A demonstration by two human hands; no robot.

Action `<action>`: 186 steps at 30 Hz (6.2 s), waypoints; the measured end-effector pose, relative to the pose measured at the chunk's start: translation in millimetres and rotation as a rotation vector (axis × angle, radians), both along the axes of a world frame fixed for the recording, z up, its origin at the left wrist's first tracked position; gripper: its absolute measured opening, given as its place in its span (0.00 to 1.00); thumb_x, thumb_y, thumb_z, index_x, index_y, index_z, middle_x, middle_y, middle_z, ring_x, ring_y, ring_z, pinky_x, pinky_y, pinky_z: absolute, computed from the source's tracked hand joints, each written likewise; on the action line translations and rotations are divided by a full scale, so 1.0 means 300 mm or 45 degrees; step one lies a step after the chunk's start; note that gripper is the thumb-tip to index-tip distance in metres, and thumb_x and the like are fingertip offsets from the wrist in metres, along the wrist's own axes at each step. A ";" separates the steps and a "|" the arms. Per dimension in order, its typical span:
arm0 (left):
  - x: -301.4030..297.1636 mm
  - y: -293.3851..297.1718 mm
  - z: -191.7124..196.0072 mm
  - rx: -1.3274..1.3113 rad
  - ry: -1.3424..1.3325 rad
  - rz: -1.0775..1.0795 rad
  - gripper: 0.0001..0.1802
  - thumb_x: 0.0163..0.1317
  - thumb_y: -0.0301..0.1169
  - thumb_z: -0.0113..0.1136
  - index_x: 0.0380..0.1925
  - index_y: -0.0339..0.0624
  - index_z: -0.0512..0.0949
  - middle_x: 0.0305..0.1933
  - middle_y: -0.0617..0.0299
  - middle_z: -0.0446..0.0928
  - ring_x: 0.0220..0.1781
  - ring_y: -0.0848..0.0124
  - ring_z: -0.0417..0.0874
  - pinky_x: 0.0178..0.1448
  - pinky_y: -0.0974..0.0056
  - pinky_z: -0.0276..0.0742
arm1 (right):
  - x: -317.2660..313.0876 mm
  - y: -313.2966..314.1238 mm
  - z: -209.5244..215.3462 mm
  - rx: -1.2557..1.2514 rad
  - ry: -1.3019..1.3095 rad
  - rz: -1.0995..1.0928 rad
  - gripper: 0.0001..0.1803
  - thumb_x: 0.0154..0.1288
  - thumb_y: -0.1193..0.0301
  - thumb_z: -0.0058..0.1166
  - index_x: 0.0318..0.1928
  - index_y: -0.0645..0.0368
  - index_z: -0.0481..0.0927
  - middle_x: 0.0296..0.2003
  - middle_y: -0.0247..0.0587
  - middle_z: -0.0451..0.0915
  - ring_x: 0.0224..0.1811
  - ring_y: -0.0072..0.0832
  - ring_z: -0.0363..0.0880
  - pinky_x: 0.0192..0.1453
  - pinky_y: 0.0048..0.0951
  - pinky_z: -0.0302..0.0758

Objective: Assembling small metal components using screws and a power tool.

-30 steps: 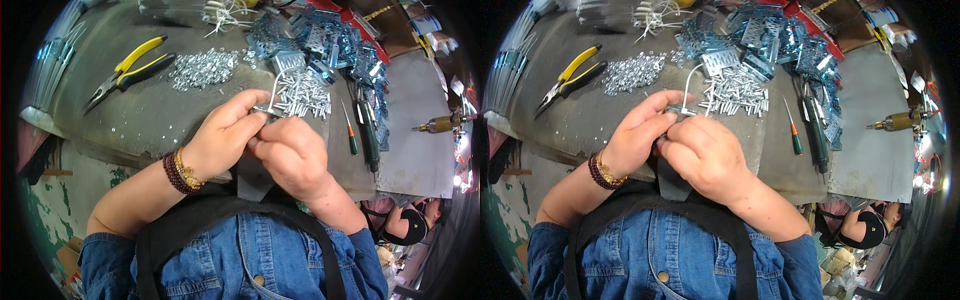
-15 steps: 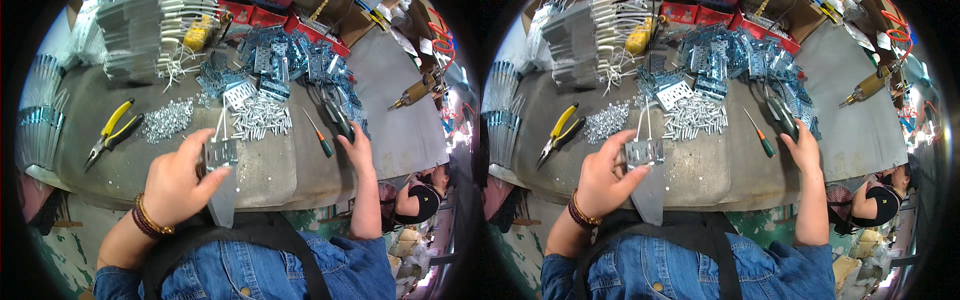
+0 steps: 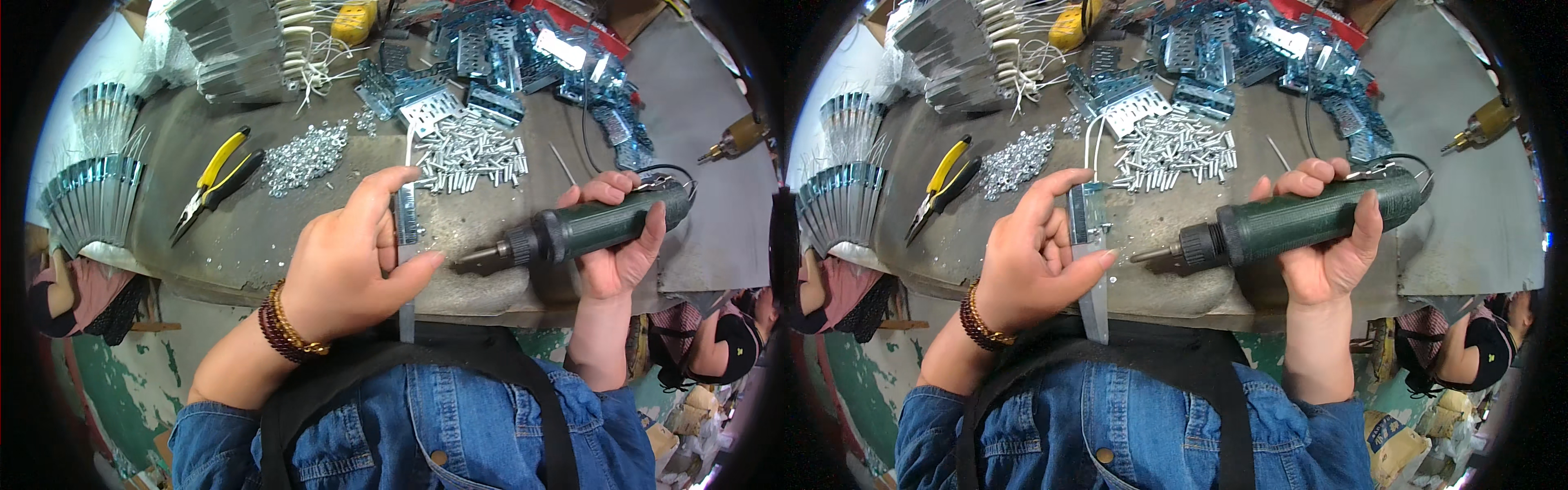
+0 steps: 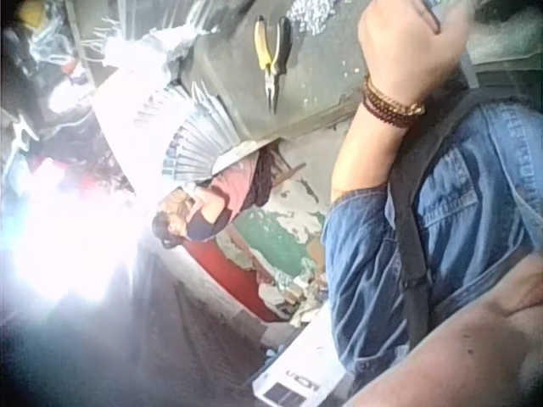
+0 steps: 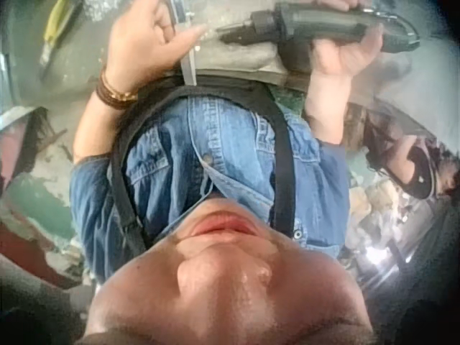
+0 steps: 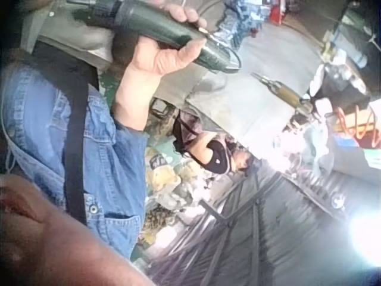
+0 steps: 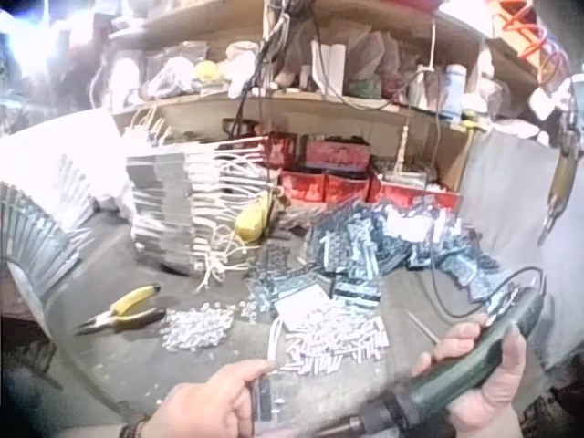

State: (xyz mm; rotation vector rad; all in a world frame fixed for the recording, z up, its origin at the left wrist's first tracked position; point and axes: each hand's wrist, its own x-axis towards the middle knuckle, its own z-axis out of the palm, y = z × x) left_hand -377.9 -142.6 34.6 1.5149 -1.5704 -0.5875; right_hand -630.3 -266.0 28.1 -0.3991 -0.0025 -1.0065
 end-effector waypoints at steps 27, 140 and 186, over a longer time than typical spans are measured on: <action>0.190 -0.055 -0.087 -0.177 -0.245 0.364 0.10 0.54 0.25 0.64 0.38 0.39 0.79 0.20 0.64 0.70 0.21 0.73 0.73 0.28 0.69 0.70 | 0.078 0.017 -0.150 0.035 -0.034 -0.102 0.31 0.50 0.62 0.69 0.56 0.46 0.73 0.47 0.33 0.68 0.51 0.27 0.70 0.72 0.44 0.55; 0.417 0.040 0.048 -0.076 -1.363 0.674 0.34 0.59 0.35 0.62 0.66 0.57 0.63 0.55 0.48 0.70 0.49 0.58 0.77 0.52 0.58 0.73 | 0.101 0.021 -0.147 -0.508 -0.036 0.003 0.38 0.41 0.71 0.75 0.55 0.34 0.71 0.45 0.19 0.66 0.49 0.15 0.67 0.75 0.35 0.52; 0.063 0.066 -0.174 -0.119 0.270 -0.169 0.56 0.43 0.35 0.76 0.65 0.30 0.49 0.64 0.51 0.57 0.51 0.67 0.76 0.50 0.68 0.72 | 0.066 0.076 -0.197 0.274 0.030 -0.153 0.21 0.52 0.67 0.66 0.48 0.47 0.78 0.51 0.36 0.74 0.51 0.29 0.72 0.72 0.54 0.49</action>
